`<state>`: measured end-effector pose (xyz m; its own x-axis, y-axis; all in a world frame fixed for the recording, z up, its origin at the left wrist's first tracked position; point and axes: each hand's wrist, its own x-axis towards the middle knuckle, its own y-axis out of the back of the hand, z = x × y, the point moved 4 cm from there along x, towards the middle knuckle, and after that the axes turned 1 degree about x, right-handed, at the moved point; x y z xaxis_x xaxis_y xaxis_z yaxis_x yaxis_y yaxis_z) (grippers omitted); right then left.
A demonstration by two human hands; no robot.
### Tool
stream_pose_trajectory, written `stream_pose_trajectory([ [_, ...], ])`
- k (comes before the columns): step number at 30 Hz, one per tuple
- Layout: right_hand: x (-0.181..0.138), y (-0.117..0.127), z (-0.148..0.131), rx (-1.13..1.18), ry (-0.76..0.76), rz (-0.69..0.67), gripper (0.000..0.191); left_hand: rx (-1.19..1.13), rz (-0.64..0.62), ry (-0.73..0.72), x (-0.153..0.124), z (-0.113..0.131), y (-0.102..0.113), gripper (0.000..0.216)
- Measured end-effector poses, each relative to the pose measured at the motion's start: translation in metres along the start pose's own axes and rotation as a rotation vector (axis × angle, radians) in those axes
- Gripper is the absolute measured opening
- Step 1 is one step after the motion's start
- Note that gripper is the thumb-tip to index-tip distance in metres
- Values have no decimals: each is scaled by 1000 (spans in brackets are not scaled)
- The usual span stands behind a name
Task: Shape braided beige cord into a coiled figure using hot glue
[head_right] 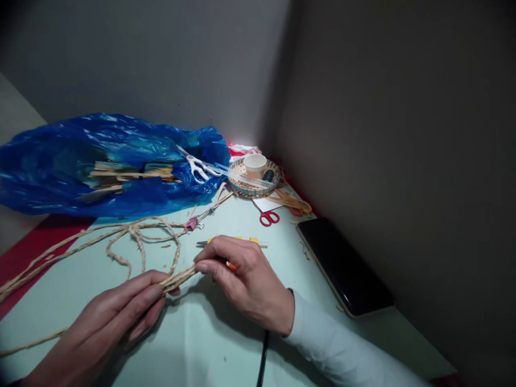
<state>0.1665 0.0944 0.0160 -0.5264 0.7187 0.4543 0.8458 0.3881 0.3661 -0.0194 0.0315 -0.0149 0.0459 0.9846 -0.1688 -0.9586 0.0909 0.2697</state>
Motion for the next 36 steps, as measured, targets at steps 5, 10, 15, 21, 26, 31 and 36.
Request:
stream_pose_trajectory([
  [5,2,1,-2,-66,-76,-127,12,66,-2,-4,-1,-11,3,42],
  [10,-2,-8,1,-83,-105,-254,28,71,-21,-14,-4,-8,1,42],
  [15,-4,-15,5,67,-179,-283,33,-111,-26,42,0,-6,-3,29],
  [21,-6,-17,13,308,-311,-329,35,-449,-91,113,2,-11,-2,24],
  [26,-8,-18,12,384,-390,-345,38,-689,-149,260,2,-7,-4,23],
  [31,-10,-21,12,422,-424,-322,34,-379,-33,177,1,-4,0,28],
  [36,-12,-22,14,467,-487,-302,32,271,339,-288,-8,2,11,22],
])
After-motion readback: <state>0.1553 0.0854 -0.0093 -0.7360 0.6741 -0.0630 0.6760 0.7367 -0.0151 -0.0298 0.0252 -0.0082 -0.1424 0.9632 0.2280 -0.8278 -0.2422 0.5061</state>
